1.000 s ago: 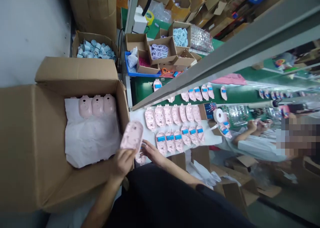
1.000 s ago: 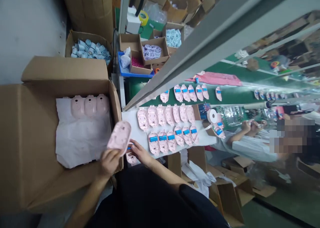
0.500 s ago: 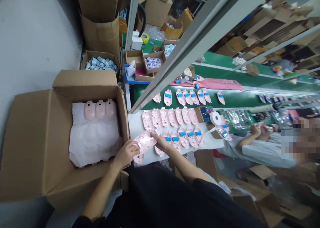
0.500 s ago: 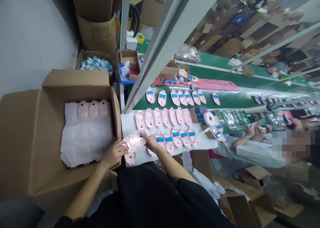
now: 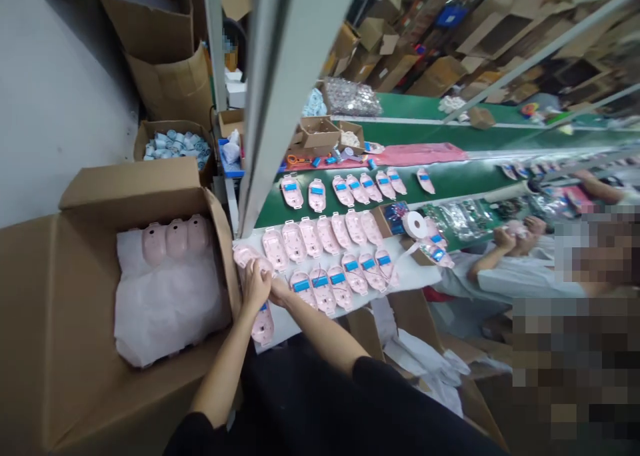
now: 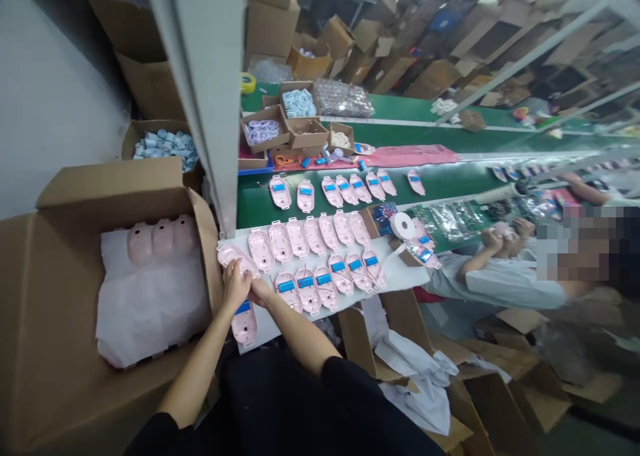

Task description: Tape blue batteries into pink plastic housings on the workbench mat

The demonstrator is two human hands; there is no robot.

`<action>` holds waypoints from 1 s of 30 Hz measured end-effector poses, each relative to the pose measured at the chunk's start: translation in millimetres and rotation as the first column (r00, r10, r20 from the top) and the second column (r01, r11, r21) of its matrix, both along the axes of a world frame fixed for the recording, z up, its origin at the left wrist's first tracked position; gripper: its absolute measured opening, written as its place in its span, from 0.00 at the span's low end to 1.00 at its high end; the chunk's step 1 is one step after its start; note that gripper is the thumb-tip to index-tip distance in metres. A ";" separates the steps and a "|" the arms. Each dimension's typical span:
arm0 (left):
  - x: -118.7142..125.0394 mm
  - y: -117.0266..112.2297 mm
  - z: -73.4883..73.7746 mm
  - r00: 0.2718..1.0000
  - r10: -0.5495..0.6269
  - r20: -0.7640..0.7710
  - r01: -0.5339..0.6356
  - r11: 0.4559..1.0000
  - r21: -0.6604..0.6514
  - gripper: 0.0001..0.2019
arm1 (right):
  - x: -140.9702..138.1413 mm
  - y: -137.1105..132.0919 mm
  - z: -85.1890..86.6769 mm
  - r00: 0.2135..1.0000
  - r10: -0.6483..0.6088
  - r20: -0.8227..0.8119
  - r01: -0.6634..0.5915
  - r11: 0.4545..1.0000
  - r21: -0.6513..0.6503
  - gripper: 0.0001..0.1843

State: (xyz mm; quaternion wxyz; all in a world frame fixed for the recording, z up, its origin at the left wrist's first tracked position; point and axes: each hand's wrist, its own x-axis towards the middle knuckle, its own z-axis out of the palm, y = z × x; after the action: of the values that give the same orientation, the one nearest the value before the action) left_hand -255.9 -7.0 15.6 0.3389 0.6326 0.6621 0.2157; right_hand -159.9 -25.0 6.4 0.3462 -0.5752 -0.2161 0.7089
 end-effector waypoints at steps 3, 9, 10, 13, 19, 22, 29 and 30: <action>27.5 30.1 -19.6 0.992 0.027 -0.121 -0.045 0.988 -0.145 0.33 | -1.5 -1.8 -11.7 0.992 0.008 -0.123 -0.017 0.997 -0.074 0.16; 53.3 43.0 -30.7 0.960 -0.016 -0.278 -0.046 0.976 -0.214 0.31 | 123.4 -27.3 -3.2 0.893 0.113 0.436 -0.137 0.990 0.024 0.11; 57.2 40.6 -29.5 0.954 -0.011 -0.299 -0.051 0.979 -0.198 0.31 | 155.6 -21.6 1.4 0.796 0.066 0.601 -0.141 0.987 0.080 0.15; 72.4 36.3 -28.6 0.921 0.022 -0.389 -0.071 0.991 -0.111 0.33 | 250.3 16.9 9.6 0.419 0.016 0.908 -0.212 0.974 0.081 0.26; 99.0 43.5 -43.1 0.850 0.050 -0.524 -0.105 0.992 -0.075 0.34 | 353.1 81.3 -17.8 0.174 0.245 0.954 -0.404 0.901 -0.158 0.33; 102.9 44.0 -44.5 0.843 0.042 -0.536 -0.111 0.989 -0.099 0.34 | 367.8 78.9 -32.5 0.190 0.261 0.946 -0.430 0.889 -0.159 0.32; 112.7 31.5 -31.1 0.822 -0.066 -0.566 -0.046 0.983 -0.181 0.34 | 364.9 71.8 -33.1 0.159 0.234 0.959 -0.453 0.880 -0.140 0.35; 114.6 29.9 -30.0 0.821 -0.087 -0.564 -0.028 0.981 -0.192 0.34 | 359.6 72.8 -32.1 0.145 0.215 0.966 -0.481 0.868 -0.121 0.35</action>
State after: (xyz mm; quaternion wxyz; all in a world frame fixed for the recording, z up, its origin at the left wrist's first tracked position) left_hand -141.4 22.9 -14.3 0.1884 0.6427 0.7407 -0.0530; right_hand 199.8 47.8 -25.7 0.0249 -0.7760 -0.5844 0.2361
